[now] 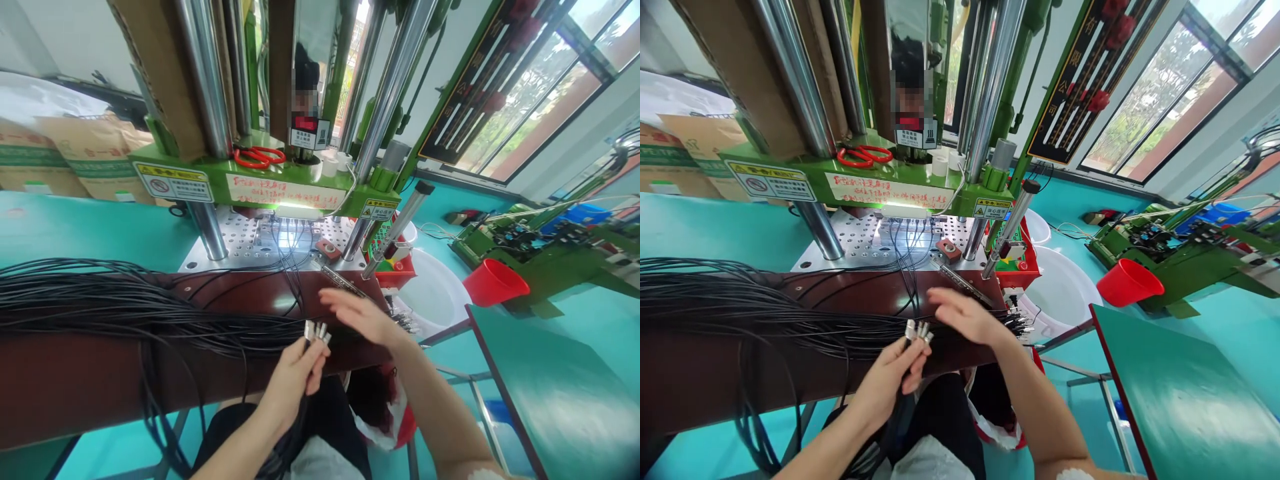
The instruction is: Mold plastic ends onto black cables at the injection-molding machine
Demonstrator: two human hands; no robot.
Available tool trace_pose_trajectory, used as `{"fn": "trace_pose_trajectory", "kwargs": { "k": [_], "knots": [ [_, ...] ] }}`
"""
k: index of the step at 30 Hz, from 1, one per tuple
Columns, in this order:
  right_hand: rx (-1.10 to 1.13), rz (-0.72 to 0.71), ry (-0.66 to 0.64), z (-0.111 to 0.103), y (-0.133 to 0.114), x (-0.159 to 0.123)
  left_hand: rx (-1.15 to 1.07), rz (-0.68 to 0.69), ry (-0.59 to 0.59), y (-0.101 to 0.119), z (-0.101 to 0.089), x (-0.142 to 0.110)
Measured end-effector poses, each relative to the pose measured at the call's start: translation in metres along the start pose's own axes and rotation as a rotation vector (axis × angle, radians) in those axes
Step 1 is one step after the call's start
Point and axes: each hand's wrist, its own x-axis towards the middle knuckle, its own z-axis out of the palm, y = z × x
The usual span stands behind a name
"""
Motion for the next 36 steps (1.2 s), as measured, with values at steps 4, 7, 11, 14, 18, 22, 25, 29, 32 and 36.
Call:
{"fn": "trace_pose_trajectory", "kwargs": {
  "k": [4,7,11,14,18,22,25,29,32,36],
  "knots": [
    [-0.716,0.465,0.203,-0.012,0.033,0.006,-0.061,0.125,0.078,0.014,-0.014,0.003],
    [-0.778,0.567,0.170,-0.013,0.044,0.010,-0.061,0.155,0.092,0.018,-0.014,-0.002],
    [-0.704,0.568,0.134,-0.026,0.034,0.010,-0.098,0.152,0.081,0.019,-0.012,-0.007],
    [-0.580,0.562,0.076,-0.033,0.019,-0.005,-0.099,0.145,0.072,0.017,-0.016,-0.004],
    [0.087,0.536,0.130,-0.006,0.011,-0.038,-0.011,0.043,0.021,0.008,-0.015,0.004],
    [0.707,0.320,0.396,0.048,0.020,-0.055,0.150,-0.068,-0.057,-0.003,-0.003,0.010],
    [0.826,0.266,0.507,0.074,0.029,-0.052,0.249,-0.088,-0.080,-0.010,0.005,0.014],
    [0.856,0.272,0.541,0.080,0.035,-0.048,0.316,-0.055,-0.052,-0.014,0.010,0.018],
    [0.814,0.254,0.532,0.078,0.035,-0.049,0.349,-0.006,-0.030,-0.013,0.011,0.018],
    [0.694,0.250,0.519,0.080,0.032,-0.050,0.388,0.031,-0.038,-0.015,0.009,0.018]
  ]
}}
